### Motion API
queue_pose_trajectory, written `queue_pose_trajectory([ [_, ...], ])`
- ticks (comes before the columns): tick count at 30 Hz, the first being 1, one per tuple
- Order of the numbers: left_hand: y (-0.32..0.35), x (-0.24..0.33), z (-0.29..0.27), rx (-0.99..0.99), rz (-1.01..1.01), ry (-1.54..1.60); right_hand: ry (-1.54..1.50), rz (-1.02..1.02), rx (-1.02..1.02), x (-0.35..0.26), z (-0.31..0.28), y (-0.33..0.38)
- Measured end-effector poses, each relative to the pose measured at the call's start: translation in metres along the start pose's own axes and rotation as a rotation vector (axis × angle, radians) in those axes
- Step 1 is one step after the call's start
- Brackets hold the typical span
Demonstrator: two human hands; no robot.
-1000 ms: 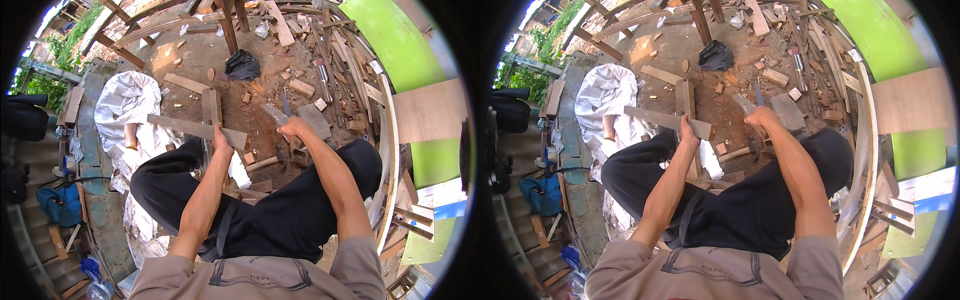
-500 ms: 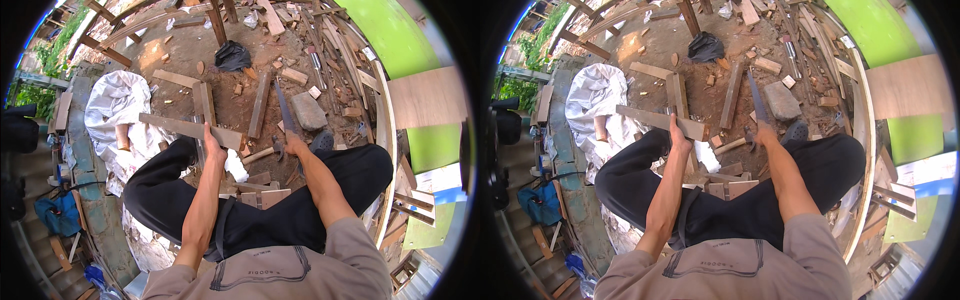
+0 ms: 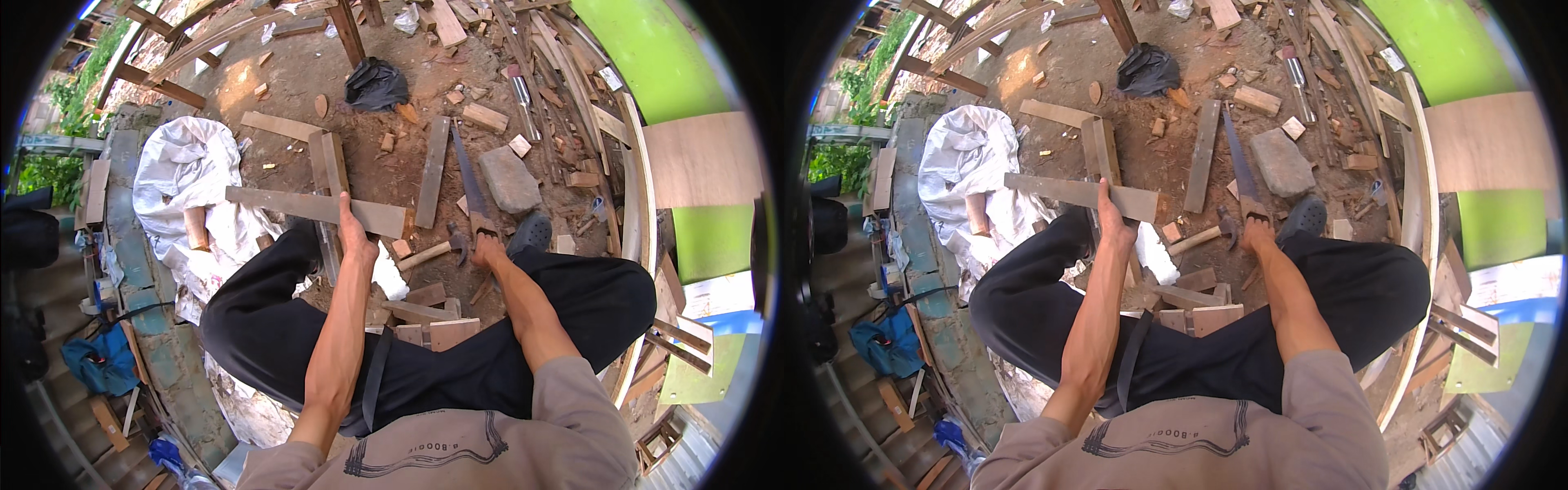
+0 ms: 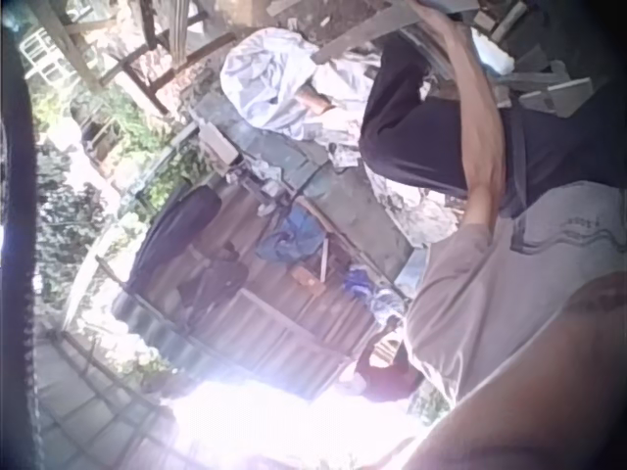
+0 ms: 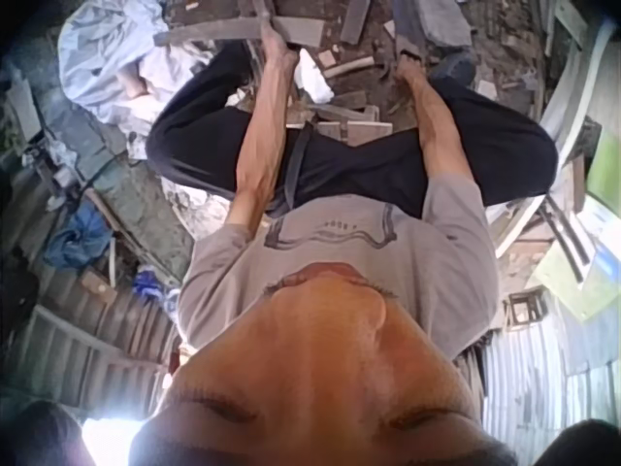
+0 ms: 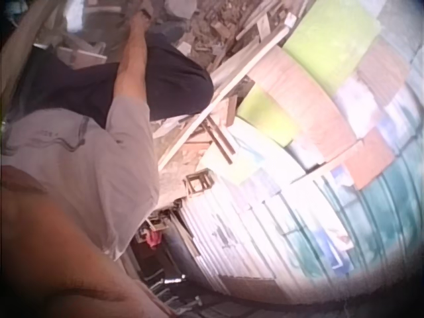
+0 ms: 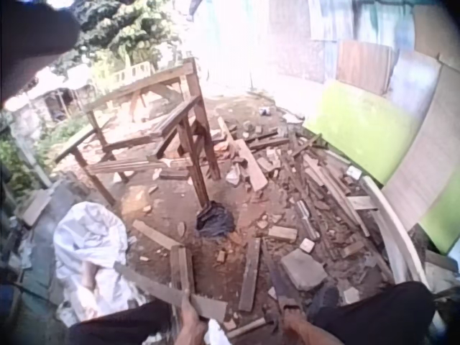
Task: The person sits cross-legged on the ground and uses a metal file to sharpen a long metal bar. They hold the bar with one hand and file it with the other, occasionally repositioning the bar to work on different sections.
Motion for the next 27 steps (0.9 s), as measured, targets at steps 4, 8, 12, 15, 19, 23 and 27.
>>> queue_pose_trajectory([
  [4,0.016,0.018,0.007,-0.024,0.033,-0.002,-0.018,-0.032,0.069,-0.014,-0.014,0.022],
  [8,0.031,0.038,0.014,-0.043,0.041,0.03,-0.066,-0.032,0.184,-0.039,-0.035,0.05],
  [12,0.034,0.046,0.035,-0.105,0.027,0.082,-0.402,-0.06,0.455,-0.026,-0.081,0.049],
  [15,0.044,0.038,0.061,-0.148,0.031,0.096,-1.126,-0.345,0.172,0.007,-0.14,0.059],
  [19,0.065,0.043,0.08,-0.06,0.127,0.024,-1.156,-0.426,0.259,-0.02,-0.212,0.187],
  [23,0.081,0.017,0.102,-0.078,0.149,-0.001,-0.791,-0.514,0.593,-0.037,-0.218,0.285],
  [27,0.028,-0.029,0.079,0.015,0.292,-0.071,-0.602,-0.655,0.789,-0.066,-0.185,0.286],
])
Point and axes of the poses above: each hand's wrist, its own y-axis away from the middle knuckle, its own z-axis out of the palm, x = y × z, the point moved 2 cm from there along -y, towards the middle knuckle, and after that the axes turned 7 degrees about -x, right-handed, at the moved point
